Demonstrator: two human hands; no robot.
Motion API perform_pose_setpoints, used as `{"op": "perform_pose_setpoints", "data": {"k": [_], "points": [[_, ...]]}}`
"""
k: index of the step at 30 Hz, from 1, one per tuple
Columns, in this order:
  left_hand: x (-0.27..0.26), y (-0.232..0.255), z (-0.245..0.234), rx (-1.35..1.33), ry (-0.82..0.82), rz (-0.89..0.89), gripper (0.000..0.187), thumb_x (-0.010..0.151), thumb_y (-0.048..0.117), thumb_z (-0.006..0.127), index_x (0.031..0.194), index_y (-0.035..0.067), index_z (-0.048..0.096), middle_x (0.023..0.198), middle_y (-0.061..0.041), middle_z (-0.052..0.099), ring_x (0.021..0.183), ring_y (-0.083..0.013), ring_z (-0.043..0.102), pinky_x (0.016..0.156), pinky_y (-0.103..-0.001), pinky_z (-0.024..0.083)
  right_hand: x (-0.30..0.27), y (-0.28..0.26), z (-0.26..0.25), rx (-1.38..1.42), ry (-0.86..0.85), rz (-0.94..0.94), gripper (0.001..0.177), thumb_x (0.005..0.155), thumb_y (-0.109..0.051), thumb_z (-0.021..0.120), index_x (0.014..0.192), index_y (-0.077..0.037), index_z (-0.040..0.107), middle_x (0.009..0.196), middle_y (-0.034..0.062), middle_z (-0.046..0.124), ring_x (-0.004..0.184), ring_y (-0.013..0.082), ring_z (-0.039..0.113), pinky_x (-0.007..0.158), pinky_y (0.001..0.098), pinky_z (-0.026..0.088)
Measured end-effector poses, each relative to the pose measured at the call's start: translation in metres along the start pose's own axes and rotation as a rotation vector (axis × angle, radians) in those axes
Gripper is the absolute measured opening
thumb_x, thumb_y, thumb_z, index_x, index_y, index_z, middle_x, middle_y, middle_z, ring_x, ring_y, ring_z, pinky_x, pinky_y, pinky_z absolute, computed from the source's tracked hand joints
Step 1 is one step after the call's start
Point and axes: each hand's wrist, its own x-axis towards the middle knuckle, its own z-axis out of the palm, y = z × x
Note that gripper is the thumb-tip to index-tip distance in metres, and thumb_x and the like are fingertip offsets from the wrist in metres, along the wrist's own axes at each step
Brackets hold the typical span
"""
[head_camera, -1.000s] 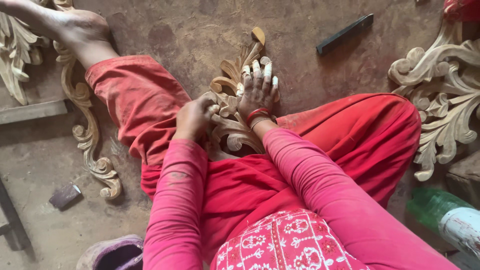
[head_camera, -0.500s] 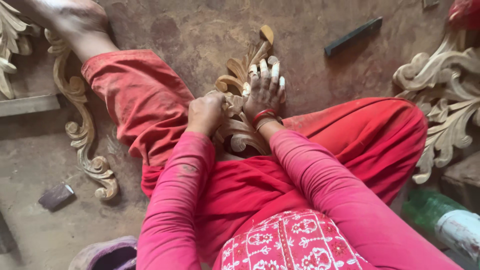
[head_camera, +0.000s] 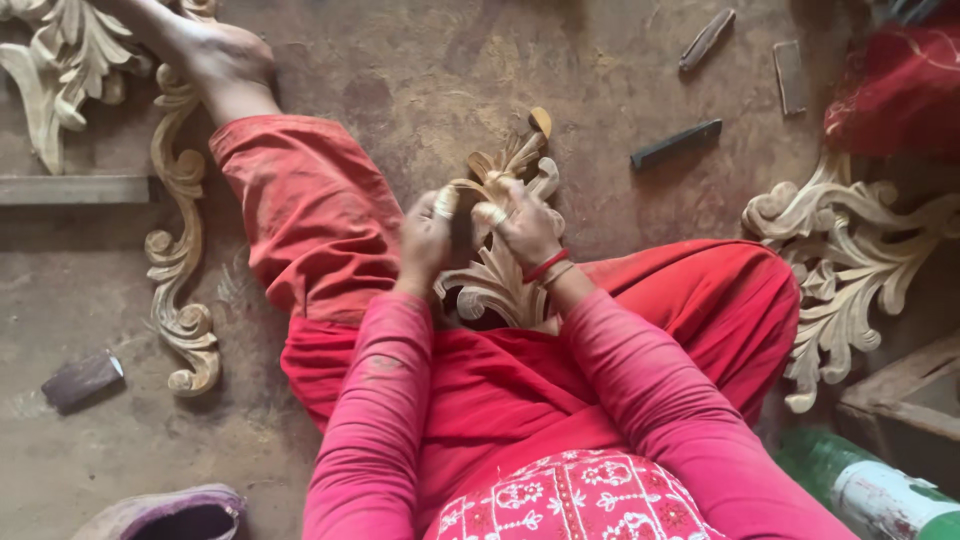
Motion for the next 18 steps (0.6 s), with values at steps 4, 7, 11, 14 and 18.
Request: {"op": "perform_pose_setpoints", "data": {"k": [4,7,11,14,18], "points": [[-0.011,-0.026,0.005,-0.179,-0.066,-0.159,0.034,0.111,0.031,0.056,0.108,0.002,0.074,0.094,-0.002,0.069,0.08,-0.0103,0.059,0.069,-0.024,0.049,-0.006,0.0,-0.008,0.634,-0.036,0.097,0.037,0.094,-0.011,0.073,0.13,-0.003,0.068,0.12,0.0067,0.073,0.107,0.0147,0.068,0.096,0.0305,0.056],[-0.011,-0.023,-0.018,0.295,0.055,-0.093,0.038,0.102,0.036,0.07,0.12,0.002,0.07,0.115,-0.012,0.064,0.104,-0.0254,0.056,0.088,-0.037,0.046,0.001,-0.004,-0.015,1.139,0.148,0.396,0.035,0.089,-0.005,0.07,0.123,-0.006,0.067,0.109,0.0009,0.075,0.095,0.0137,0.07,0.085,0.0307,0.06],[-0.008,-0.008,-0.03,1.115,-0.121,-0.242,0.119,0.062,0.044,0.093,0.155,0.01,0.027,0.164,-0.012,0.019,0.151,-0.0332,0.011,0.12,-0.051,0.014,0.004,-0.012,-0.029,0.367,-0.062,0.293,0.03,0.092,-0.019,0.075,0.119,-0.007,0.071,0.104,0.0047,0.075,0.092,0.017,0.069,0.081,0.0328,0.056],[-0.009,-0.004,-0.021,1.156,-0.17,-0.353,0.149,0.051,0.051,0.097,0.164,0.018,0.006,0.172,-0.005,-0.003,0.158,-0.0315,-0.01,0.125,-0.056,0.0,0.013,-0.027,-0.024,-0.243,-0.15,0.046,0.031,0.087,-0.029,0.08,0.111,-0.011,0.073,0.101,0.011,0.076,0.092,0.0262,0.074,0.081,0.0399,0.057],[-0.013,-0.013,-0.015,1.114,-0.145,-0.36,0.146,0.05,0.055,0.096,0.164,0.024,0.01,0.174,-0.004,-0.003,0.159,-0.0322,-0.011,0.127,-0.059,-0.002,0.03,-0.041,-0.011,-0.601,-0.308,-0.053,0.038,0.087,-0.041,0.079,0.109,-0.011,0.068,0.098,0.0164,0.073,0.092,0.0368,0.07,0.076,0.0484,0.054]]}}
